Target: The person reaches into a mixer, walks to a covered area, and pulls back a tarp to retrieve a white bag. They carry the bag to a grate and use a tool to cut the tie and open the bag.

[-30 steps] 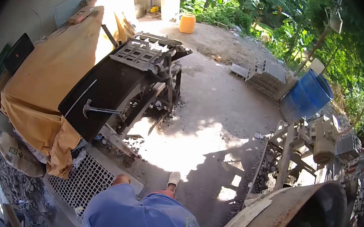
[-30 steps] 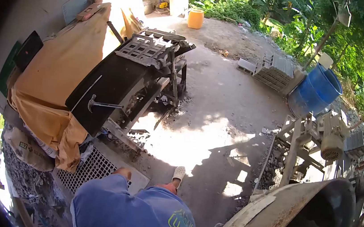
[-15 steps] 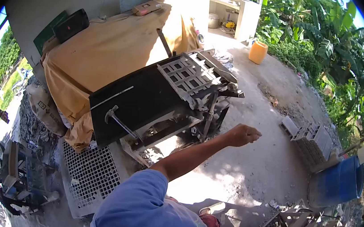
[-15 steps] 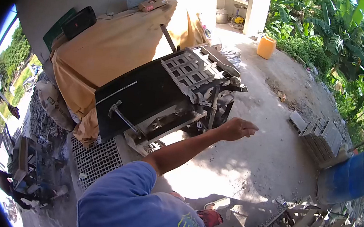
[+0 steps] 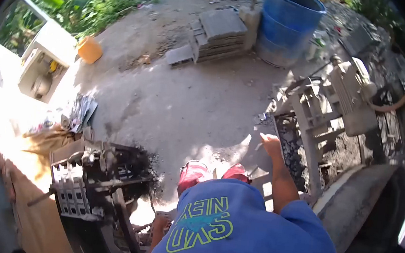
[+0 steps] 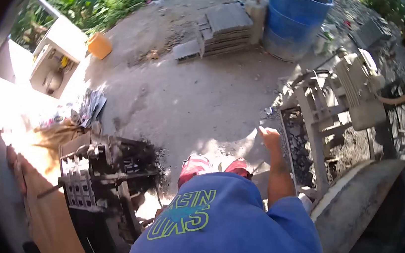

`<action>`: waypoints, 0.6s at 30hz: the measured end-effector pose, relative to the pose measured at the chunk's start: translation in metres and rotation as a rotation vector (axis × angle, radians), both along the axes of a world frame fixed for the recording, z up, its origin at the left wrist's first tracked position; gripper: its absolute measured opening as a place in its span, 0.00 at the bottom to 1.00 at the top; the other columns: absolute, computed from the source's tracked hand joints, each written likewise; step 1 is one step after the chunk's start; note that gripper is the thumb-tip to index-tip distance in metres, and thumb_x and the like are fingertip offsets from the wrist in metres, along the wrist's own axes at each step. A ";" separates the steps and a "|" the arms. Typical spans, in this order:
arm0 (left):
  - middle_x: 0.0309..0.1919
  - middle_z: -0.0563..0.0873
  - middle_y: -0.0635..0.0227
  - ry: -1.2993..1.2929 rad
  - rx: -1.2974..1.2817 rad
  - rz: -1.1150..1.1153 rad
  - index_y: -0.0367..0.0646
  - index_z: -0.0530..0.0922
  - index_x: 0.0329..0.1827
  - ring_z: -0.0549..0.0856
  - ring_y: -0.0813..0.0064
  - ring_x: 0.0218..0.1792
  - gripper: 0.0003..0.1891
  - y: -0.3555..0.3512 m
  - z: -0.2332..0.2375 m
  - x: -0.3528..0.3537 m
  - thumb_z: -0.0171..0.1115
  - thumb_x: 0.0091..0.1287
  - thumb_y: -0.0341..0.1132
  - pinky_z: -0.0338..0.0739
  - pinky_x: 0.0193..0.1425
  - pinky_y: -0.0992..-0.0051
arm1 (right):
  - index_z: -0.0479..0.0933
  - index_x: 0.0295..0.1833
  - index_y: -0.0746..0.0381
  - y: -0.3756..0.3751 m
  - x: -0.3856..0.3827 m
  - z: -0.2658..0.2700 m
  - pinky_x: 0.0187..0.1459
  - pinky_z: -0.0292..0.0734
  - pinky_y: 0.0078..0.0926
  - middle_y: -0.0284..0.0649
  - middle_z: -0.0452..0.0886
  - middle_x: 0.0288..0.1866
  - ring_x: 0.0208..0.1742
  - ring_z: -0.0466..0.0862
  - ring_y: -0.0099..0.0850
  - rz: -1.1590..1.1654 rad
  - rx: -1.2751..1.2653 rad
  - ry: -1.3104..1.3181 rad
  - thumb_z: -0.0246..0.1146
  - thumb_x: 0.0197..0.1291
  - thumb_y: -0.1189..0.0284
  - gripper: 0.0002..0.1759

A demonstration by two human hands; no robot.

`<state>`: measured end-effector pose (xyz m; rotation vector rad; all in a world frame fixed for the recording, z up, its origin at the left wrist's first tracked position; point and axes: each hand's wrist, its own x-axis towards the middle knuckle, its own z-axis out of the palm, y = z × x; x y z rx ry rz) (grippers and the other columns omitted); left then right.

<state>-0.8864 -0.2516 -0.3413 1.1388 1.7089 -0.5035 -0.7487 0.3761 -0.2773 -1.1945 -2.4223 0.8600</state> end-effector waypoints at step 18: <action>0.34 0.82 0.57 0.143 0.552 1.051 0.35 0.77 0.39 0.80 0.66 0.37 0.15 0.378 0.017 -0.508 0.58 0.45 0.28 0.72 0.41 0.71 | 0.77 0.30 0.63 -0.009 -0.069 -0.101 0.27 0.73 0.28 0.40 0.79 0.22 0.23 0.78 0.29 -0.811 -0.922 -0.262 0.61 0.51 0.62 0.14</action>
